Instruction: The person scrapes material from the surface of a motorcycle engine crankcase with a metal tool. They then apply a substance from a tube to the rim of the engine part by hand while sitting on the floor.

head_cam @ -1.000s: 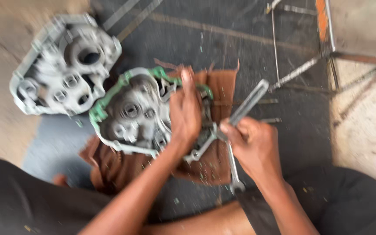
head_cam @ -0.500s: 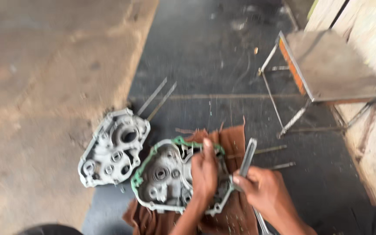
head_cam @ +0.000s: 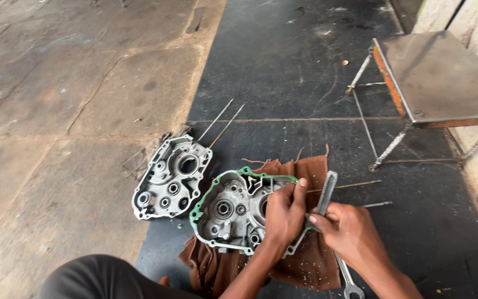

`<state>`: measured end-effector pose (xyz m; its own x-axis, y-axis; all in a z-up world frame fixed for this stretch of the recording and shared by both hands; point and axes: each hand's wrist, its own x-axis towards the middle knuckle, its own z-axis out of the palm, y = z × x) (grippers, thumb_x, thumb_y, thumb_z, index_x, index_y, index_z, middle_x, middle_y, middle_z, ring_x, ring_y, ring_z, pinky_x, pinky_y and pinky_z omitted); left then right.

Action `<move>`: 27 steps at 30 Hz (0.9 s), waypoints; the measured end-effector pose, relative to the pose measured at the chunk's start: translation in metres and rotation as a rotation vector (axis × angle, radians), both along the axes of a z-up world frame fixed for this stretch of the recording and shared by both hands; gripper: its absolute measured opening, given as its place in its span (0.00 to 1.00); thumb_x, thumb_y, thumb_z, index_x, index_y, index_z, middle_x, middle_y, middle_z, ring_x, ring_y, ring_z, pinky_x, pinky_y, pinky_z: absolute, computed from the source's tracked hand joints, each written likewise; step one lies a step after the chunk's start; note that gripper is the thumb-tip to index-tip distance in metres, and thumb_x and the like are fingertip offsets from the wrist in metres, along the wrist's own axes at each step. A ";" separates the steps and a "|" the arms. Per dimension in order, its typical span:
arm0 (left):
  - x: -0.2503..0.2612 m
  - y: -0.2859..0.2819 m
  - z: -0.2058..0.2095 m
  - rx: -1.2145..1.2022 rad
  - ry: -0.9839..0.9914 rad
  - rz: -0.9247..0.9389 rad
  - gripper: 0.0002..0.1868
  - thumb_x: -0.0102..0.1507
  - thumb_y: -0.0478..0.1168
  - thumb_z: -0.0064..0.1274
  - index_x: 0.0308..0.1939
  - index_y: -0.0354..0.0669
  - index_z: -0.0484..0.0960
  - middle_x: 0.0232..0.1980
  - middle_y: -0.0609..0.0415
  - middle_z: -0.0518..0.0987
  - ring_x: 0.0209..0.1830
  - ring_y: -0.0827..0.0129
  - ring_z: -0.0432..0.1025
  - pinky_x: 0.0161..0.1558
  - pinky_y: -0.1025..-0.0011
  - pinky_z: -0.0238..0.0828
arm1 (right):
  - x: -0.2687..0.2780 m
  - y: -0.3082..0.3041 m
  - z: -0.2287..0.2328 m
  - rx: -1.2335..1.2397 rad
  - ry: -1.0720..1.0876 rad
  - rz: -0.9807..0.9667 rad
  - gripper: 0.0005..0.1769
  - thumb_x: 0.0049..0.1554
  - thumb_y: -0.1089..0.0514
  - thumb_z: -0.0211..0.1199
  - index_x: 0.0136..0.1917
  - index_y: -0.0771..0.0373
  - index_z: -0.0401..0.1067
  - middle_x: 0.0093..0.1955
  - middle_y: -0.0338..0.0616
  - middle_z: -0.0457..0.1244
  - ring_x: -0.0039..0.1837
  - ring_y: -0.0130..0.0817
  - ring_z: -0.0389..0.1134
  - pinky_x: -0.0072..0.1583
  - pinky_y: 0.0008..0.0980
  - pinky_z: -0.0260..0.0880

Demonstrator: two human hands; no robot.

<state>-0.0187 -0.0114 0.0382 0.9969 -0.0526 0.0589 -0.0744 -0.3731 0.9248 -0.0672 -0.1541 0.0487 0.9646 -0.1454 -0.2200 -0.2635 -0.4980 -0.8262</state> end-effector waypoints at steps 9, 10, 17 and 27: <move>-0.003 0.002 0.005 0.020 -0.002 -0.002 0.30 0.70 0.54 0.47 0.23 0.31 0.73 0.18 0.43 0.68 0.19 0.67 0.57 0.26 0.58 0.59 | 0.004 0.000 0.001 -0.084 0.045 0.007 0.14 0.55 0.52 0.71 0.49 0.65 0.81 0.39 0.52 0.75 0.40 0.37 0.76 0.45 0.35 0.74; -0.003 0.002 0.005 0.018 -0.014 -0.005 0.30 0.70 0.54 0.47 0.23 0.31 0.73 0.18 0.43 0.68 0.18 0.67 0.58 0.26 0.58 0.59 | 0.004 0.001 0.002 -0.084 0.047 0.011 0.14 0.55 0.52 0.71 0.49 0.65 0.81 0.39 0.52 0.75 0.40 0.37 0.76 0.45 0.35 0.74; -0.003 0.001 0.007 0.041 0.060 -0.008 0.31 0.70 0.55 0.46 0.21 0.33 0.74 0.16 0.46 0.68 0.17 0.69 0.58 0.24 0.59 0.59 | 0.002 0.003 0.009 -0.087 0.052 0.011 0.13 0.55 0.53 0.70 0.49 0.62 0.82 0.39 0.50 0.75 0.39 0.36 0.77 0.43 0.35 0.73; -0.002 0.000 0.000 0.018 0.015 -0.013 0.31 0.70 0.55 0.47 0.21 0.33 0.74 0.16 0.48 0.68 0.17 0.72 0.57 0.23 0.60 0.57 | 0.000 0.005 0.020 -0.200 0.197 0.054 0.12 0.60 0.51 0.69 0.49 0.61 0.82 0.35 0.51 0.71 0.34 0.41 0.71 0.40 0.41 0.66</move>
<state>-0.0207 -0.0112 0.0381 0.9969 -0.0662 0.0430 -0.0655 -0.3883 0.9192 -0.0675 -0.1487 0.0686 0.9138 -0.1544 -0.3757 -0.3777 -0.6637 -0.6457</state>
